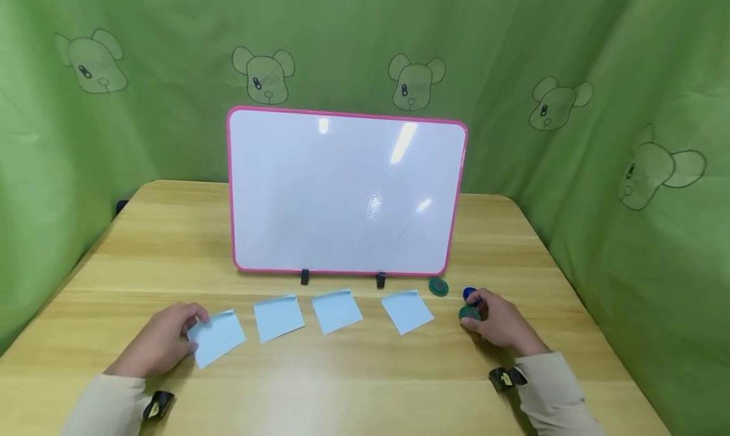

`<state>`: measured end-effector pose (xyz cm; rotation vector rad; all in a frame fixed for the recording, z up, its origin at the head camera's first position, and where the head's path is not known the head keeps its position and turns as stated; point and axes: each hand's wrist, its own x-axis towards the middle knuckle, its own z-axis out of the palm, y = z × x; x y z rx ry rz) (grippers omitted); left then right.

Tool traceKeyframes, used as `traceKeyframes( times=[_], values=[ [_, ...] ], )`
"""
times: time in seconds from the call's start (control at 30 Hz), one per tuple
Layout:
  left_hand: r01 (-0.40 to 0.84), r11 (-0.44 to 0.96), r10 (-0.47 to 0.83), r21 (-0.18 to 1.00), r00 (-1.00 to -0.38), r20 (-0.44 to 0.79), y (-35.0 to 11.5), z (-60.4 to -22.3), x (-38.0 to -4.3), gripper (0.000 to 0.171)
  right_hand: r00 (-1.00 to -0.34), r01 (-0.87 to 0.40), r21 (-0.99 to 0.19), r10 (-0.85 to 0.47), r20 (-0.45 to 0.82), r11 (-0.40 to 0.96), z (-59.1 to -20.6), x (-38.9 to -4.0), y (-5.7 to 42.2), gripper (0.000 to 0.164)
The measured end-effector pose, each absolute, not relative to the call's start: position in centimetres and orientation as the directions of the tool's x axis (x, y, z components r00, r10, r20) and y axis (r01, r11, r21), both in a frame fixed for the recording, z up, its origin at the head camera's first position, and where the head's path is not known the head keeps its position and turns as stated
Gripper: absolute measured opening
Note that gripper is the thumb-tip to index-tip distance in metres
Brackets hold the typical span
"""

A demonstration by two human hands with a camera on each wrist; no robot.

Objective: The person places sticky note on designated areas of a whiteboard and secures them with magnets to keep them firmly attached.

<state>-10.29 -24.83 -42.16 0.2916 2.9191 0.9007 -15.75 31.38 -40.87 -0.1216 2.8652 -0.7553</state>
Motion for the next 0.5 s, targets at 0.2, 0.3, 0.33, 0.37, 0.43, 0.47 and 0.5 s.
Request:
traceKeyframes(
  times=[0.2,0.3,0.33,0.37,0.43,0.47,0.5],
  values=[
    [0.162,0.804,0.200,0.573,-0.980,-0.004,-25.01,-42.03,-10.40,0.035,-0.981,-0.052,-0.477,-0.134,-0.138,0.877,-40.93,-15.82,31.61,0.038],
    [0.161,0.806,0.192,0.570,-0.981,0.006,-24.98,-41.77,-10.52,0.034,-0.982,-0.051,-0.468,-0.130,-0.137,0.882,-40.93,-15.87,31.67,0.037],
    [0.161,0.804,0.188,0.572,-0.982,0.011,-25.00,-41.70,-10.58,0.034,-0.982,-0.049,-0.466,-0.128,-0.138,0.883,-40.90,-15.87,31.67,0.035],
    [0.161,0.803,0.184,0.574,-0.983,0.020,-25.03,-41.63,-10.62,0.034,-0.982,-0.047,-0.465,-0.126,-0.141,0.884,-40.87,-15.88,31.67,0.034],
    [0.166,0.801,0.178,0.576,-0.983,0.035,-25.09,-41.52,-10.74,0.033,-0.981,-0.042,-0.460,-0.123,-0.148,0.887,-40.79,-15.88,31.67,0.031],
    [0.168,0.799,0.176,0.577,-0.983,0.043,-25.13,-41.47,-10.79,0.033,-0.981,-0.041,-0.458,-0.123,-0.150,0.888,-40.75,-15.88,31.68,0.030],
    [0.174,0.797,0.175,0.578,-0.983,0.054,-25.16,-41.46,-10.83,0.033,-0.981,-0.040,-0.454,-0.122,-0.153,0.890,-40.70,-15.87,31.70,0.029]
  ],
)
